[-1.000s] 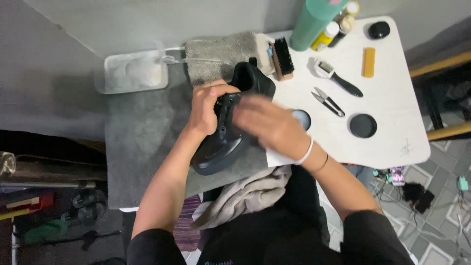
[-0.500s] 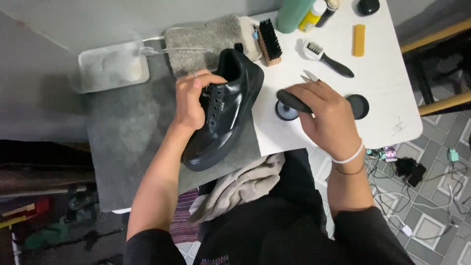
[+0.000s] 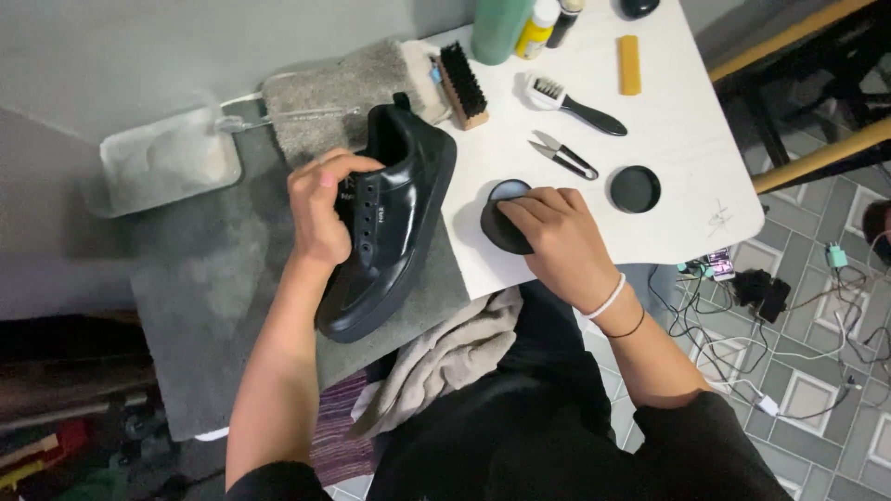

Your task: The person uses a small metal tool to scrape the surface of a black shoe, then applies a substance from a small container using a cloth. The person wipes the shoe thoroughly with the cloth, focusing on the upper part and laces.

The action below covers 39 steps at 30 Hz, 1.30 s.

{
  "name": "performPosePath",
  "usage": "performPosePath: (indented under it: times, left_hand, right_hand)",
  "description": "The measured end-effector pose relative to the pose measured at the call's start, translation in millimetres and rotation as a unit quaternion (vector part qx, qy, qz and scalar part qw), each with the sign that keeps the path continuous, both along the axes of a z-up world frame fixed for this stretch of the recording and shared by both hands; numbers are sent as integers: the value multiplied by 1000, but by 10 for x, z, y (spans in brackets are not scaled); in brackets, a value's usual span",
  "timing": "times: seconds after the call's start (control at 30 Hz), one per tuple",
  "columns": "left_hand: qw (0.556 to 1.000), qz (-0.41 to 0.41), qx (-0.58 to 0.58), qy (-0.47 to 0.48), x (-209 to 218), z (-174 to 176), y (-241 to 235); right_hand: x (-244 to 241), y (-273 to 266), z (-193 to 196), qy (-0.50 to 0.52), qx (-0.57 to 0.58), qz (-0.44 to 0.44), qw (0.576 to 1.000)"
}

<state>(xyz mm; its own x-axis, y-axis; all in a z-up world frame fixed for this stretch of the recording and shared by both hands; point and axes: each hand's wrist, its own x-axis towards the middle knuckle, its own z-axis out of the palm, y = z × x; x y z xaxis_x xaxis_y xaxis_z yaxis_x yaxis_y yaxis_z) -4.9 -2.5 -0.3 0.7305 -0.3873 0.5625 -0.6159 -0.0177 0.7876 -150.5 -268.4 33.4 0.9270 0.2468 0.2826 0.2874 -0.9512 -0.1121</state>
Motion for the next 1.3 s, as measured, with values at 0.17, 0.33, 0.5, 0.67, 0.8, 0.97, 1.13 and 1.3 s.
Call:
performPosePath:
  times: [0.17,0.33,0.5,0.67,0.8,0.97,1.13,1.3]
  left_hand:
    - [1000,11,6,-6,21,-50,10]
    - [1000,15,9,2,-1,-15,1]
    - [1000,12,6,13,5,-34,2]
    - [1000,22,8,4,12,-41,12]
    - [1000,26,-8,1,19,-53,19]
    - [998,21,-50,23,-1,35,-12]
    - [997,7,-74,28,4,41,8]
    - [999,0,-51,-2,19,17,24]
  right_hand:
    - [15,-88,-182,17,-19,4,1000]
    - [40,-94,60,59,55,-3,997]
    - [51,-90,461,98,305,-37,947]
    - [131,-401,-61,42,571,-65,818]
    - [158,-184,-22,63,759,-50,646]
    - [261,7,-171,47,752,-6,657]
    - [338,390,61,-116,484,75,864]
    - [511,686,-427,-158,258,306,903]
